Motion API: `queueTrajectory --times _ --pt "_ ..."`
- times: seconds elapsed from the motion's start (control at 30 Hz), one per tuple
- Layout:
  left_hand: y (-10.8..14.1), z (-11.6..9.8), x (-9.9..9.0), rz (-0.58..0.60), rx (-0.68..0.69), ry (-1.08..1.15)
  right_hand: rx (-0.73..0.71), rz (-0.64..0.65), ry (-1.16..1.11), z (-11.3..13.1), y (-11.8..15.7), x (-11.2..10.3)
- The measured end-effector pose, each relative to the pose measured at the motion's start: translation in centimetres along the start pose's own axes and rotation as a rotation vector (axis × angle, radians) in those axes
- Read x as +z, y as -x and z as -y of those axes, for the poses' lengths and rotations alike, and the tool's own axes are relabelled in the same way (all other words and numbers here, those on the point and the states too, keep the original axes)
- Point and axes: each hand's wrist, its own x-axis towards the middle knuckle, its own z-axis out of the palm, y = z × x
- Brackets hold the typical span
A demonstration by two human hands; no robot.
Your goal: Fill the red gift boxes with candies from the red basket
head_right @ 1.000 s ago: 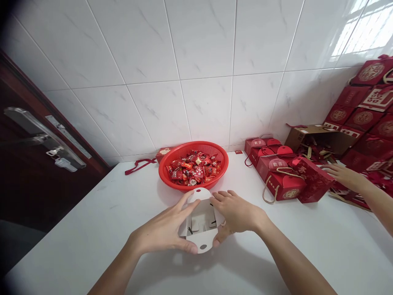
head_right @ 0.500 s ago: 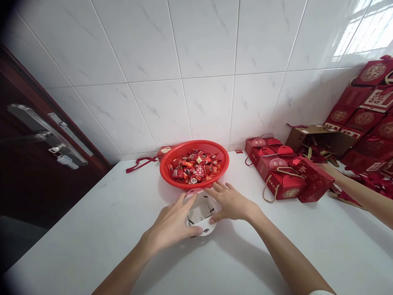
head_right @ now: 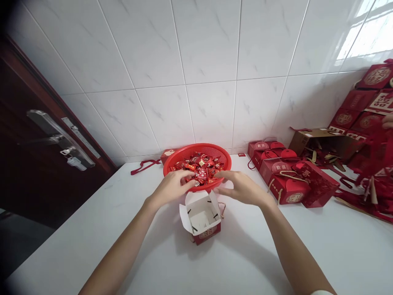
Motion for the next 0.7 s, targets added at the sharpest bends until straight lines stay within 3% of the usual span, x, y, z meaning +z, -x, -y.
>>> queueTrajectory --times 0.13,0.27,0.4,0.53,0.6,0.7 --pt "-6.3 1.4 2.1 0.126 -0.109 -0.036 -0.056 -0.199 -0.306 -0.9 -3.9 1.5" --pt "-9.8 2.1 4.7 0.117 -0.147 0.009 -0.02 -0.357 -0.527 -2.6 -7.7 3.9" --pt "-10.8 3.3 5.5 -0.006 -0.122 0.128 0.118 -0.46 -0.684 -4.3 -9.9 5.9" --pt "-10.6 4.7 5.6 -0.209 0.002 0.586 0.218 -0.421 -0.803 -4.8 -10.5 7.0" --pt "-10.4 4.9 5.8 -0.198 0.079 0.805 0.192 -0.362 -0.862 -4.7 -10.4 7.1" --pt "-10.3 4.8 5.9 -0.111 0.132 0.858 0.166 -0.37 -0.928 -4.5 -10.2 7.1"
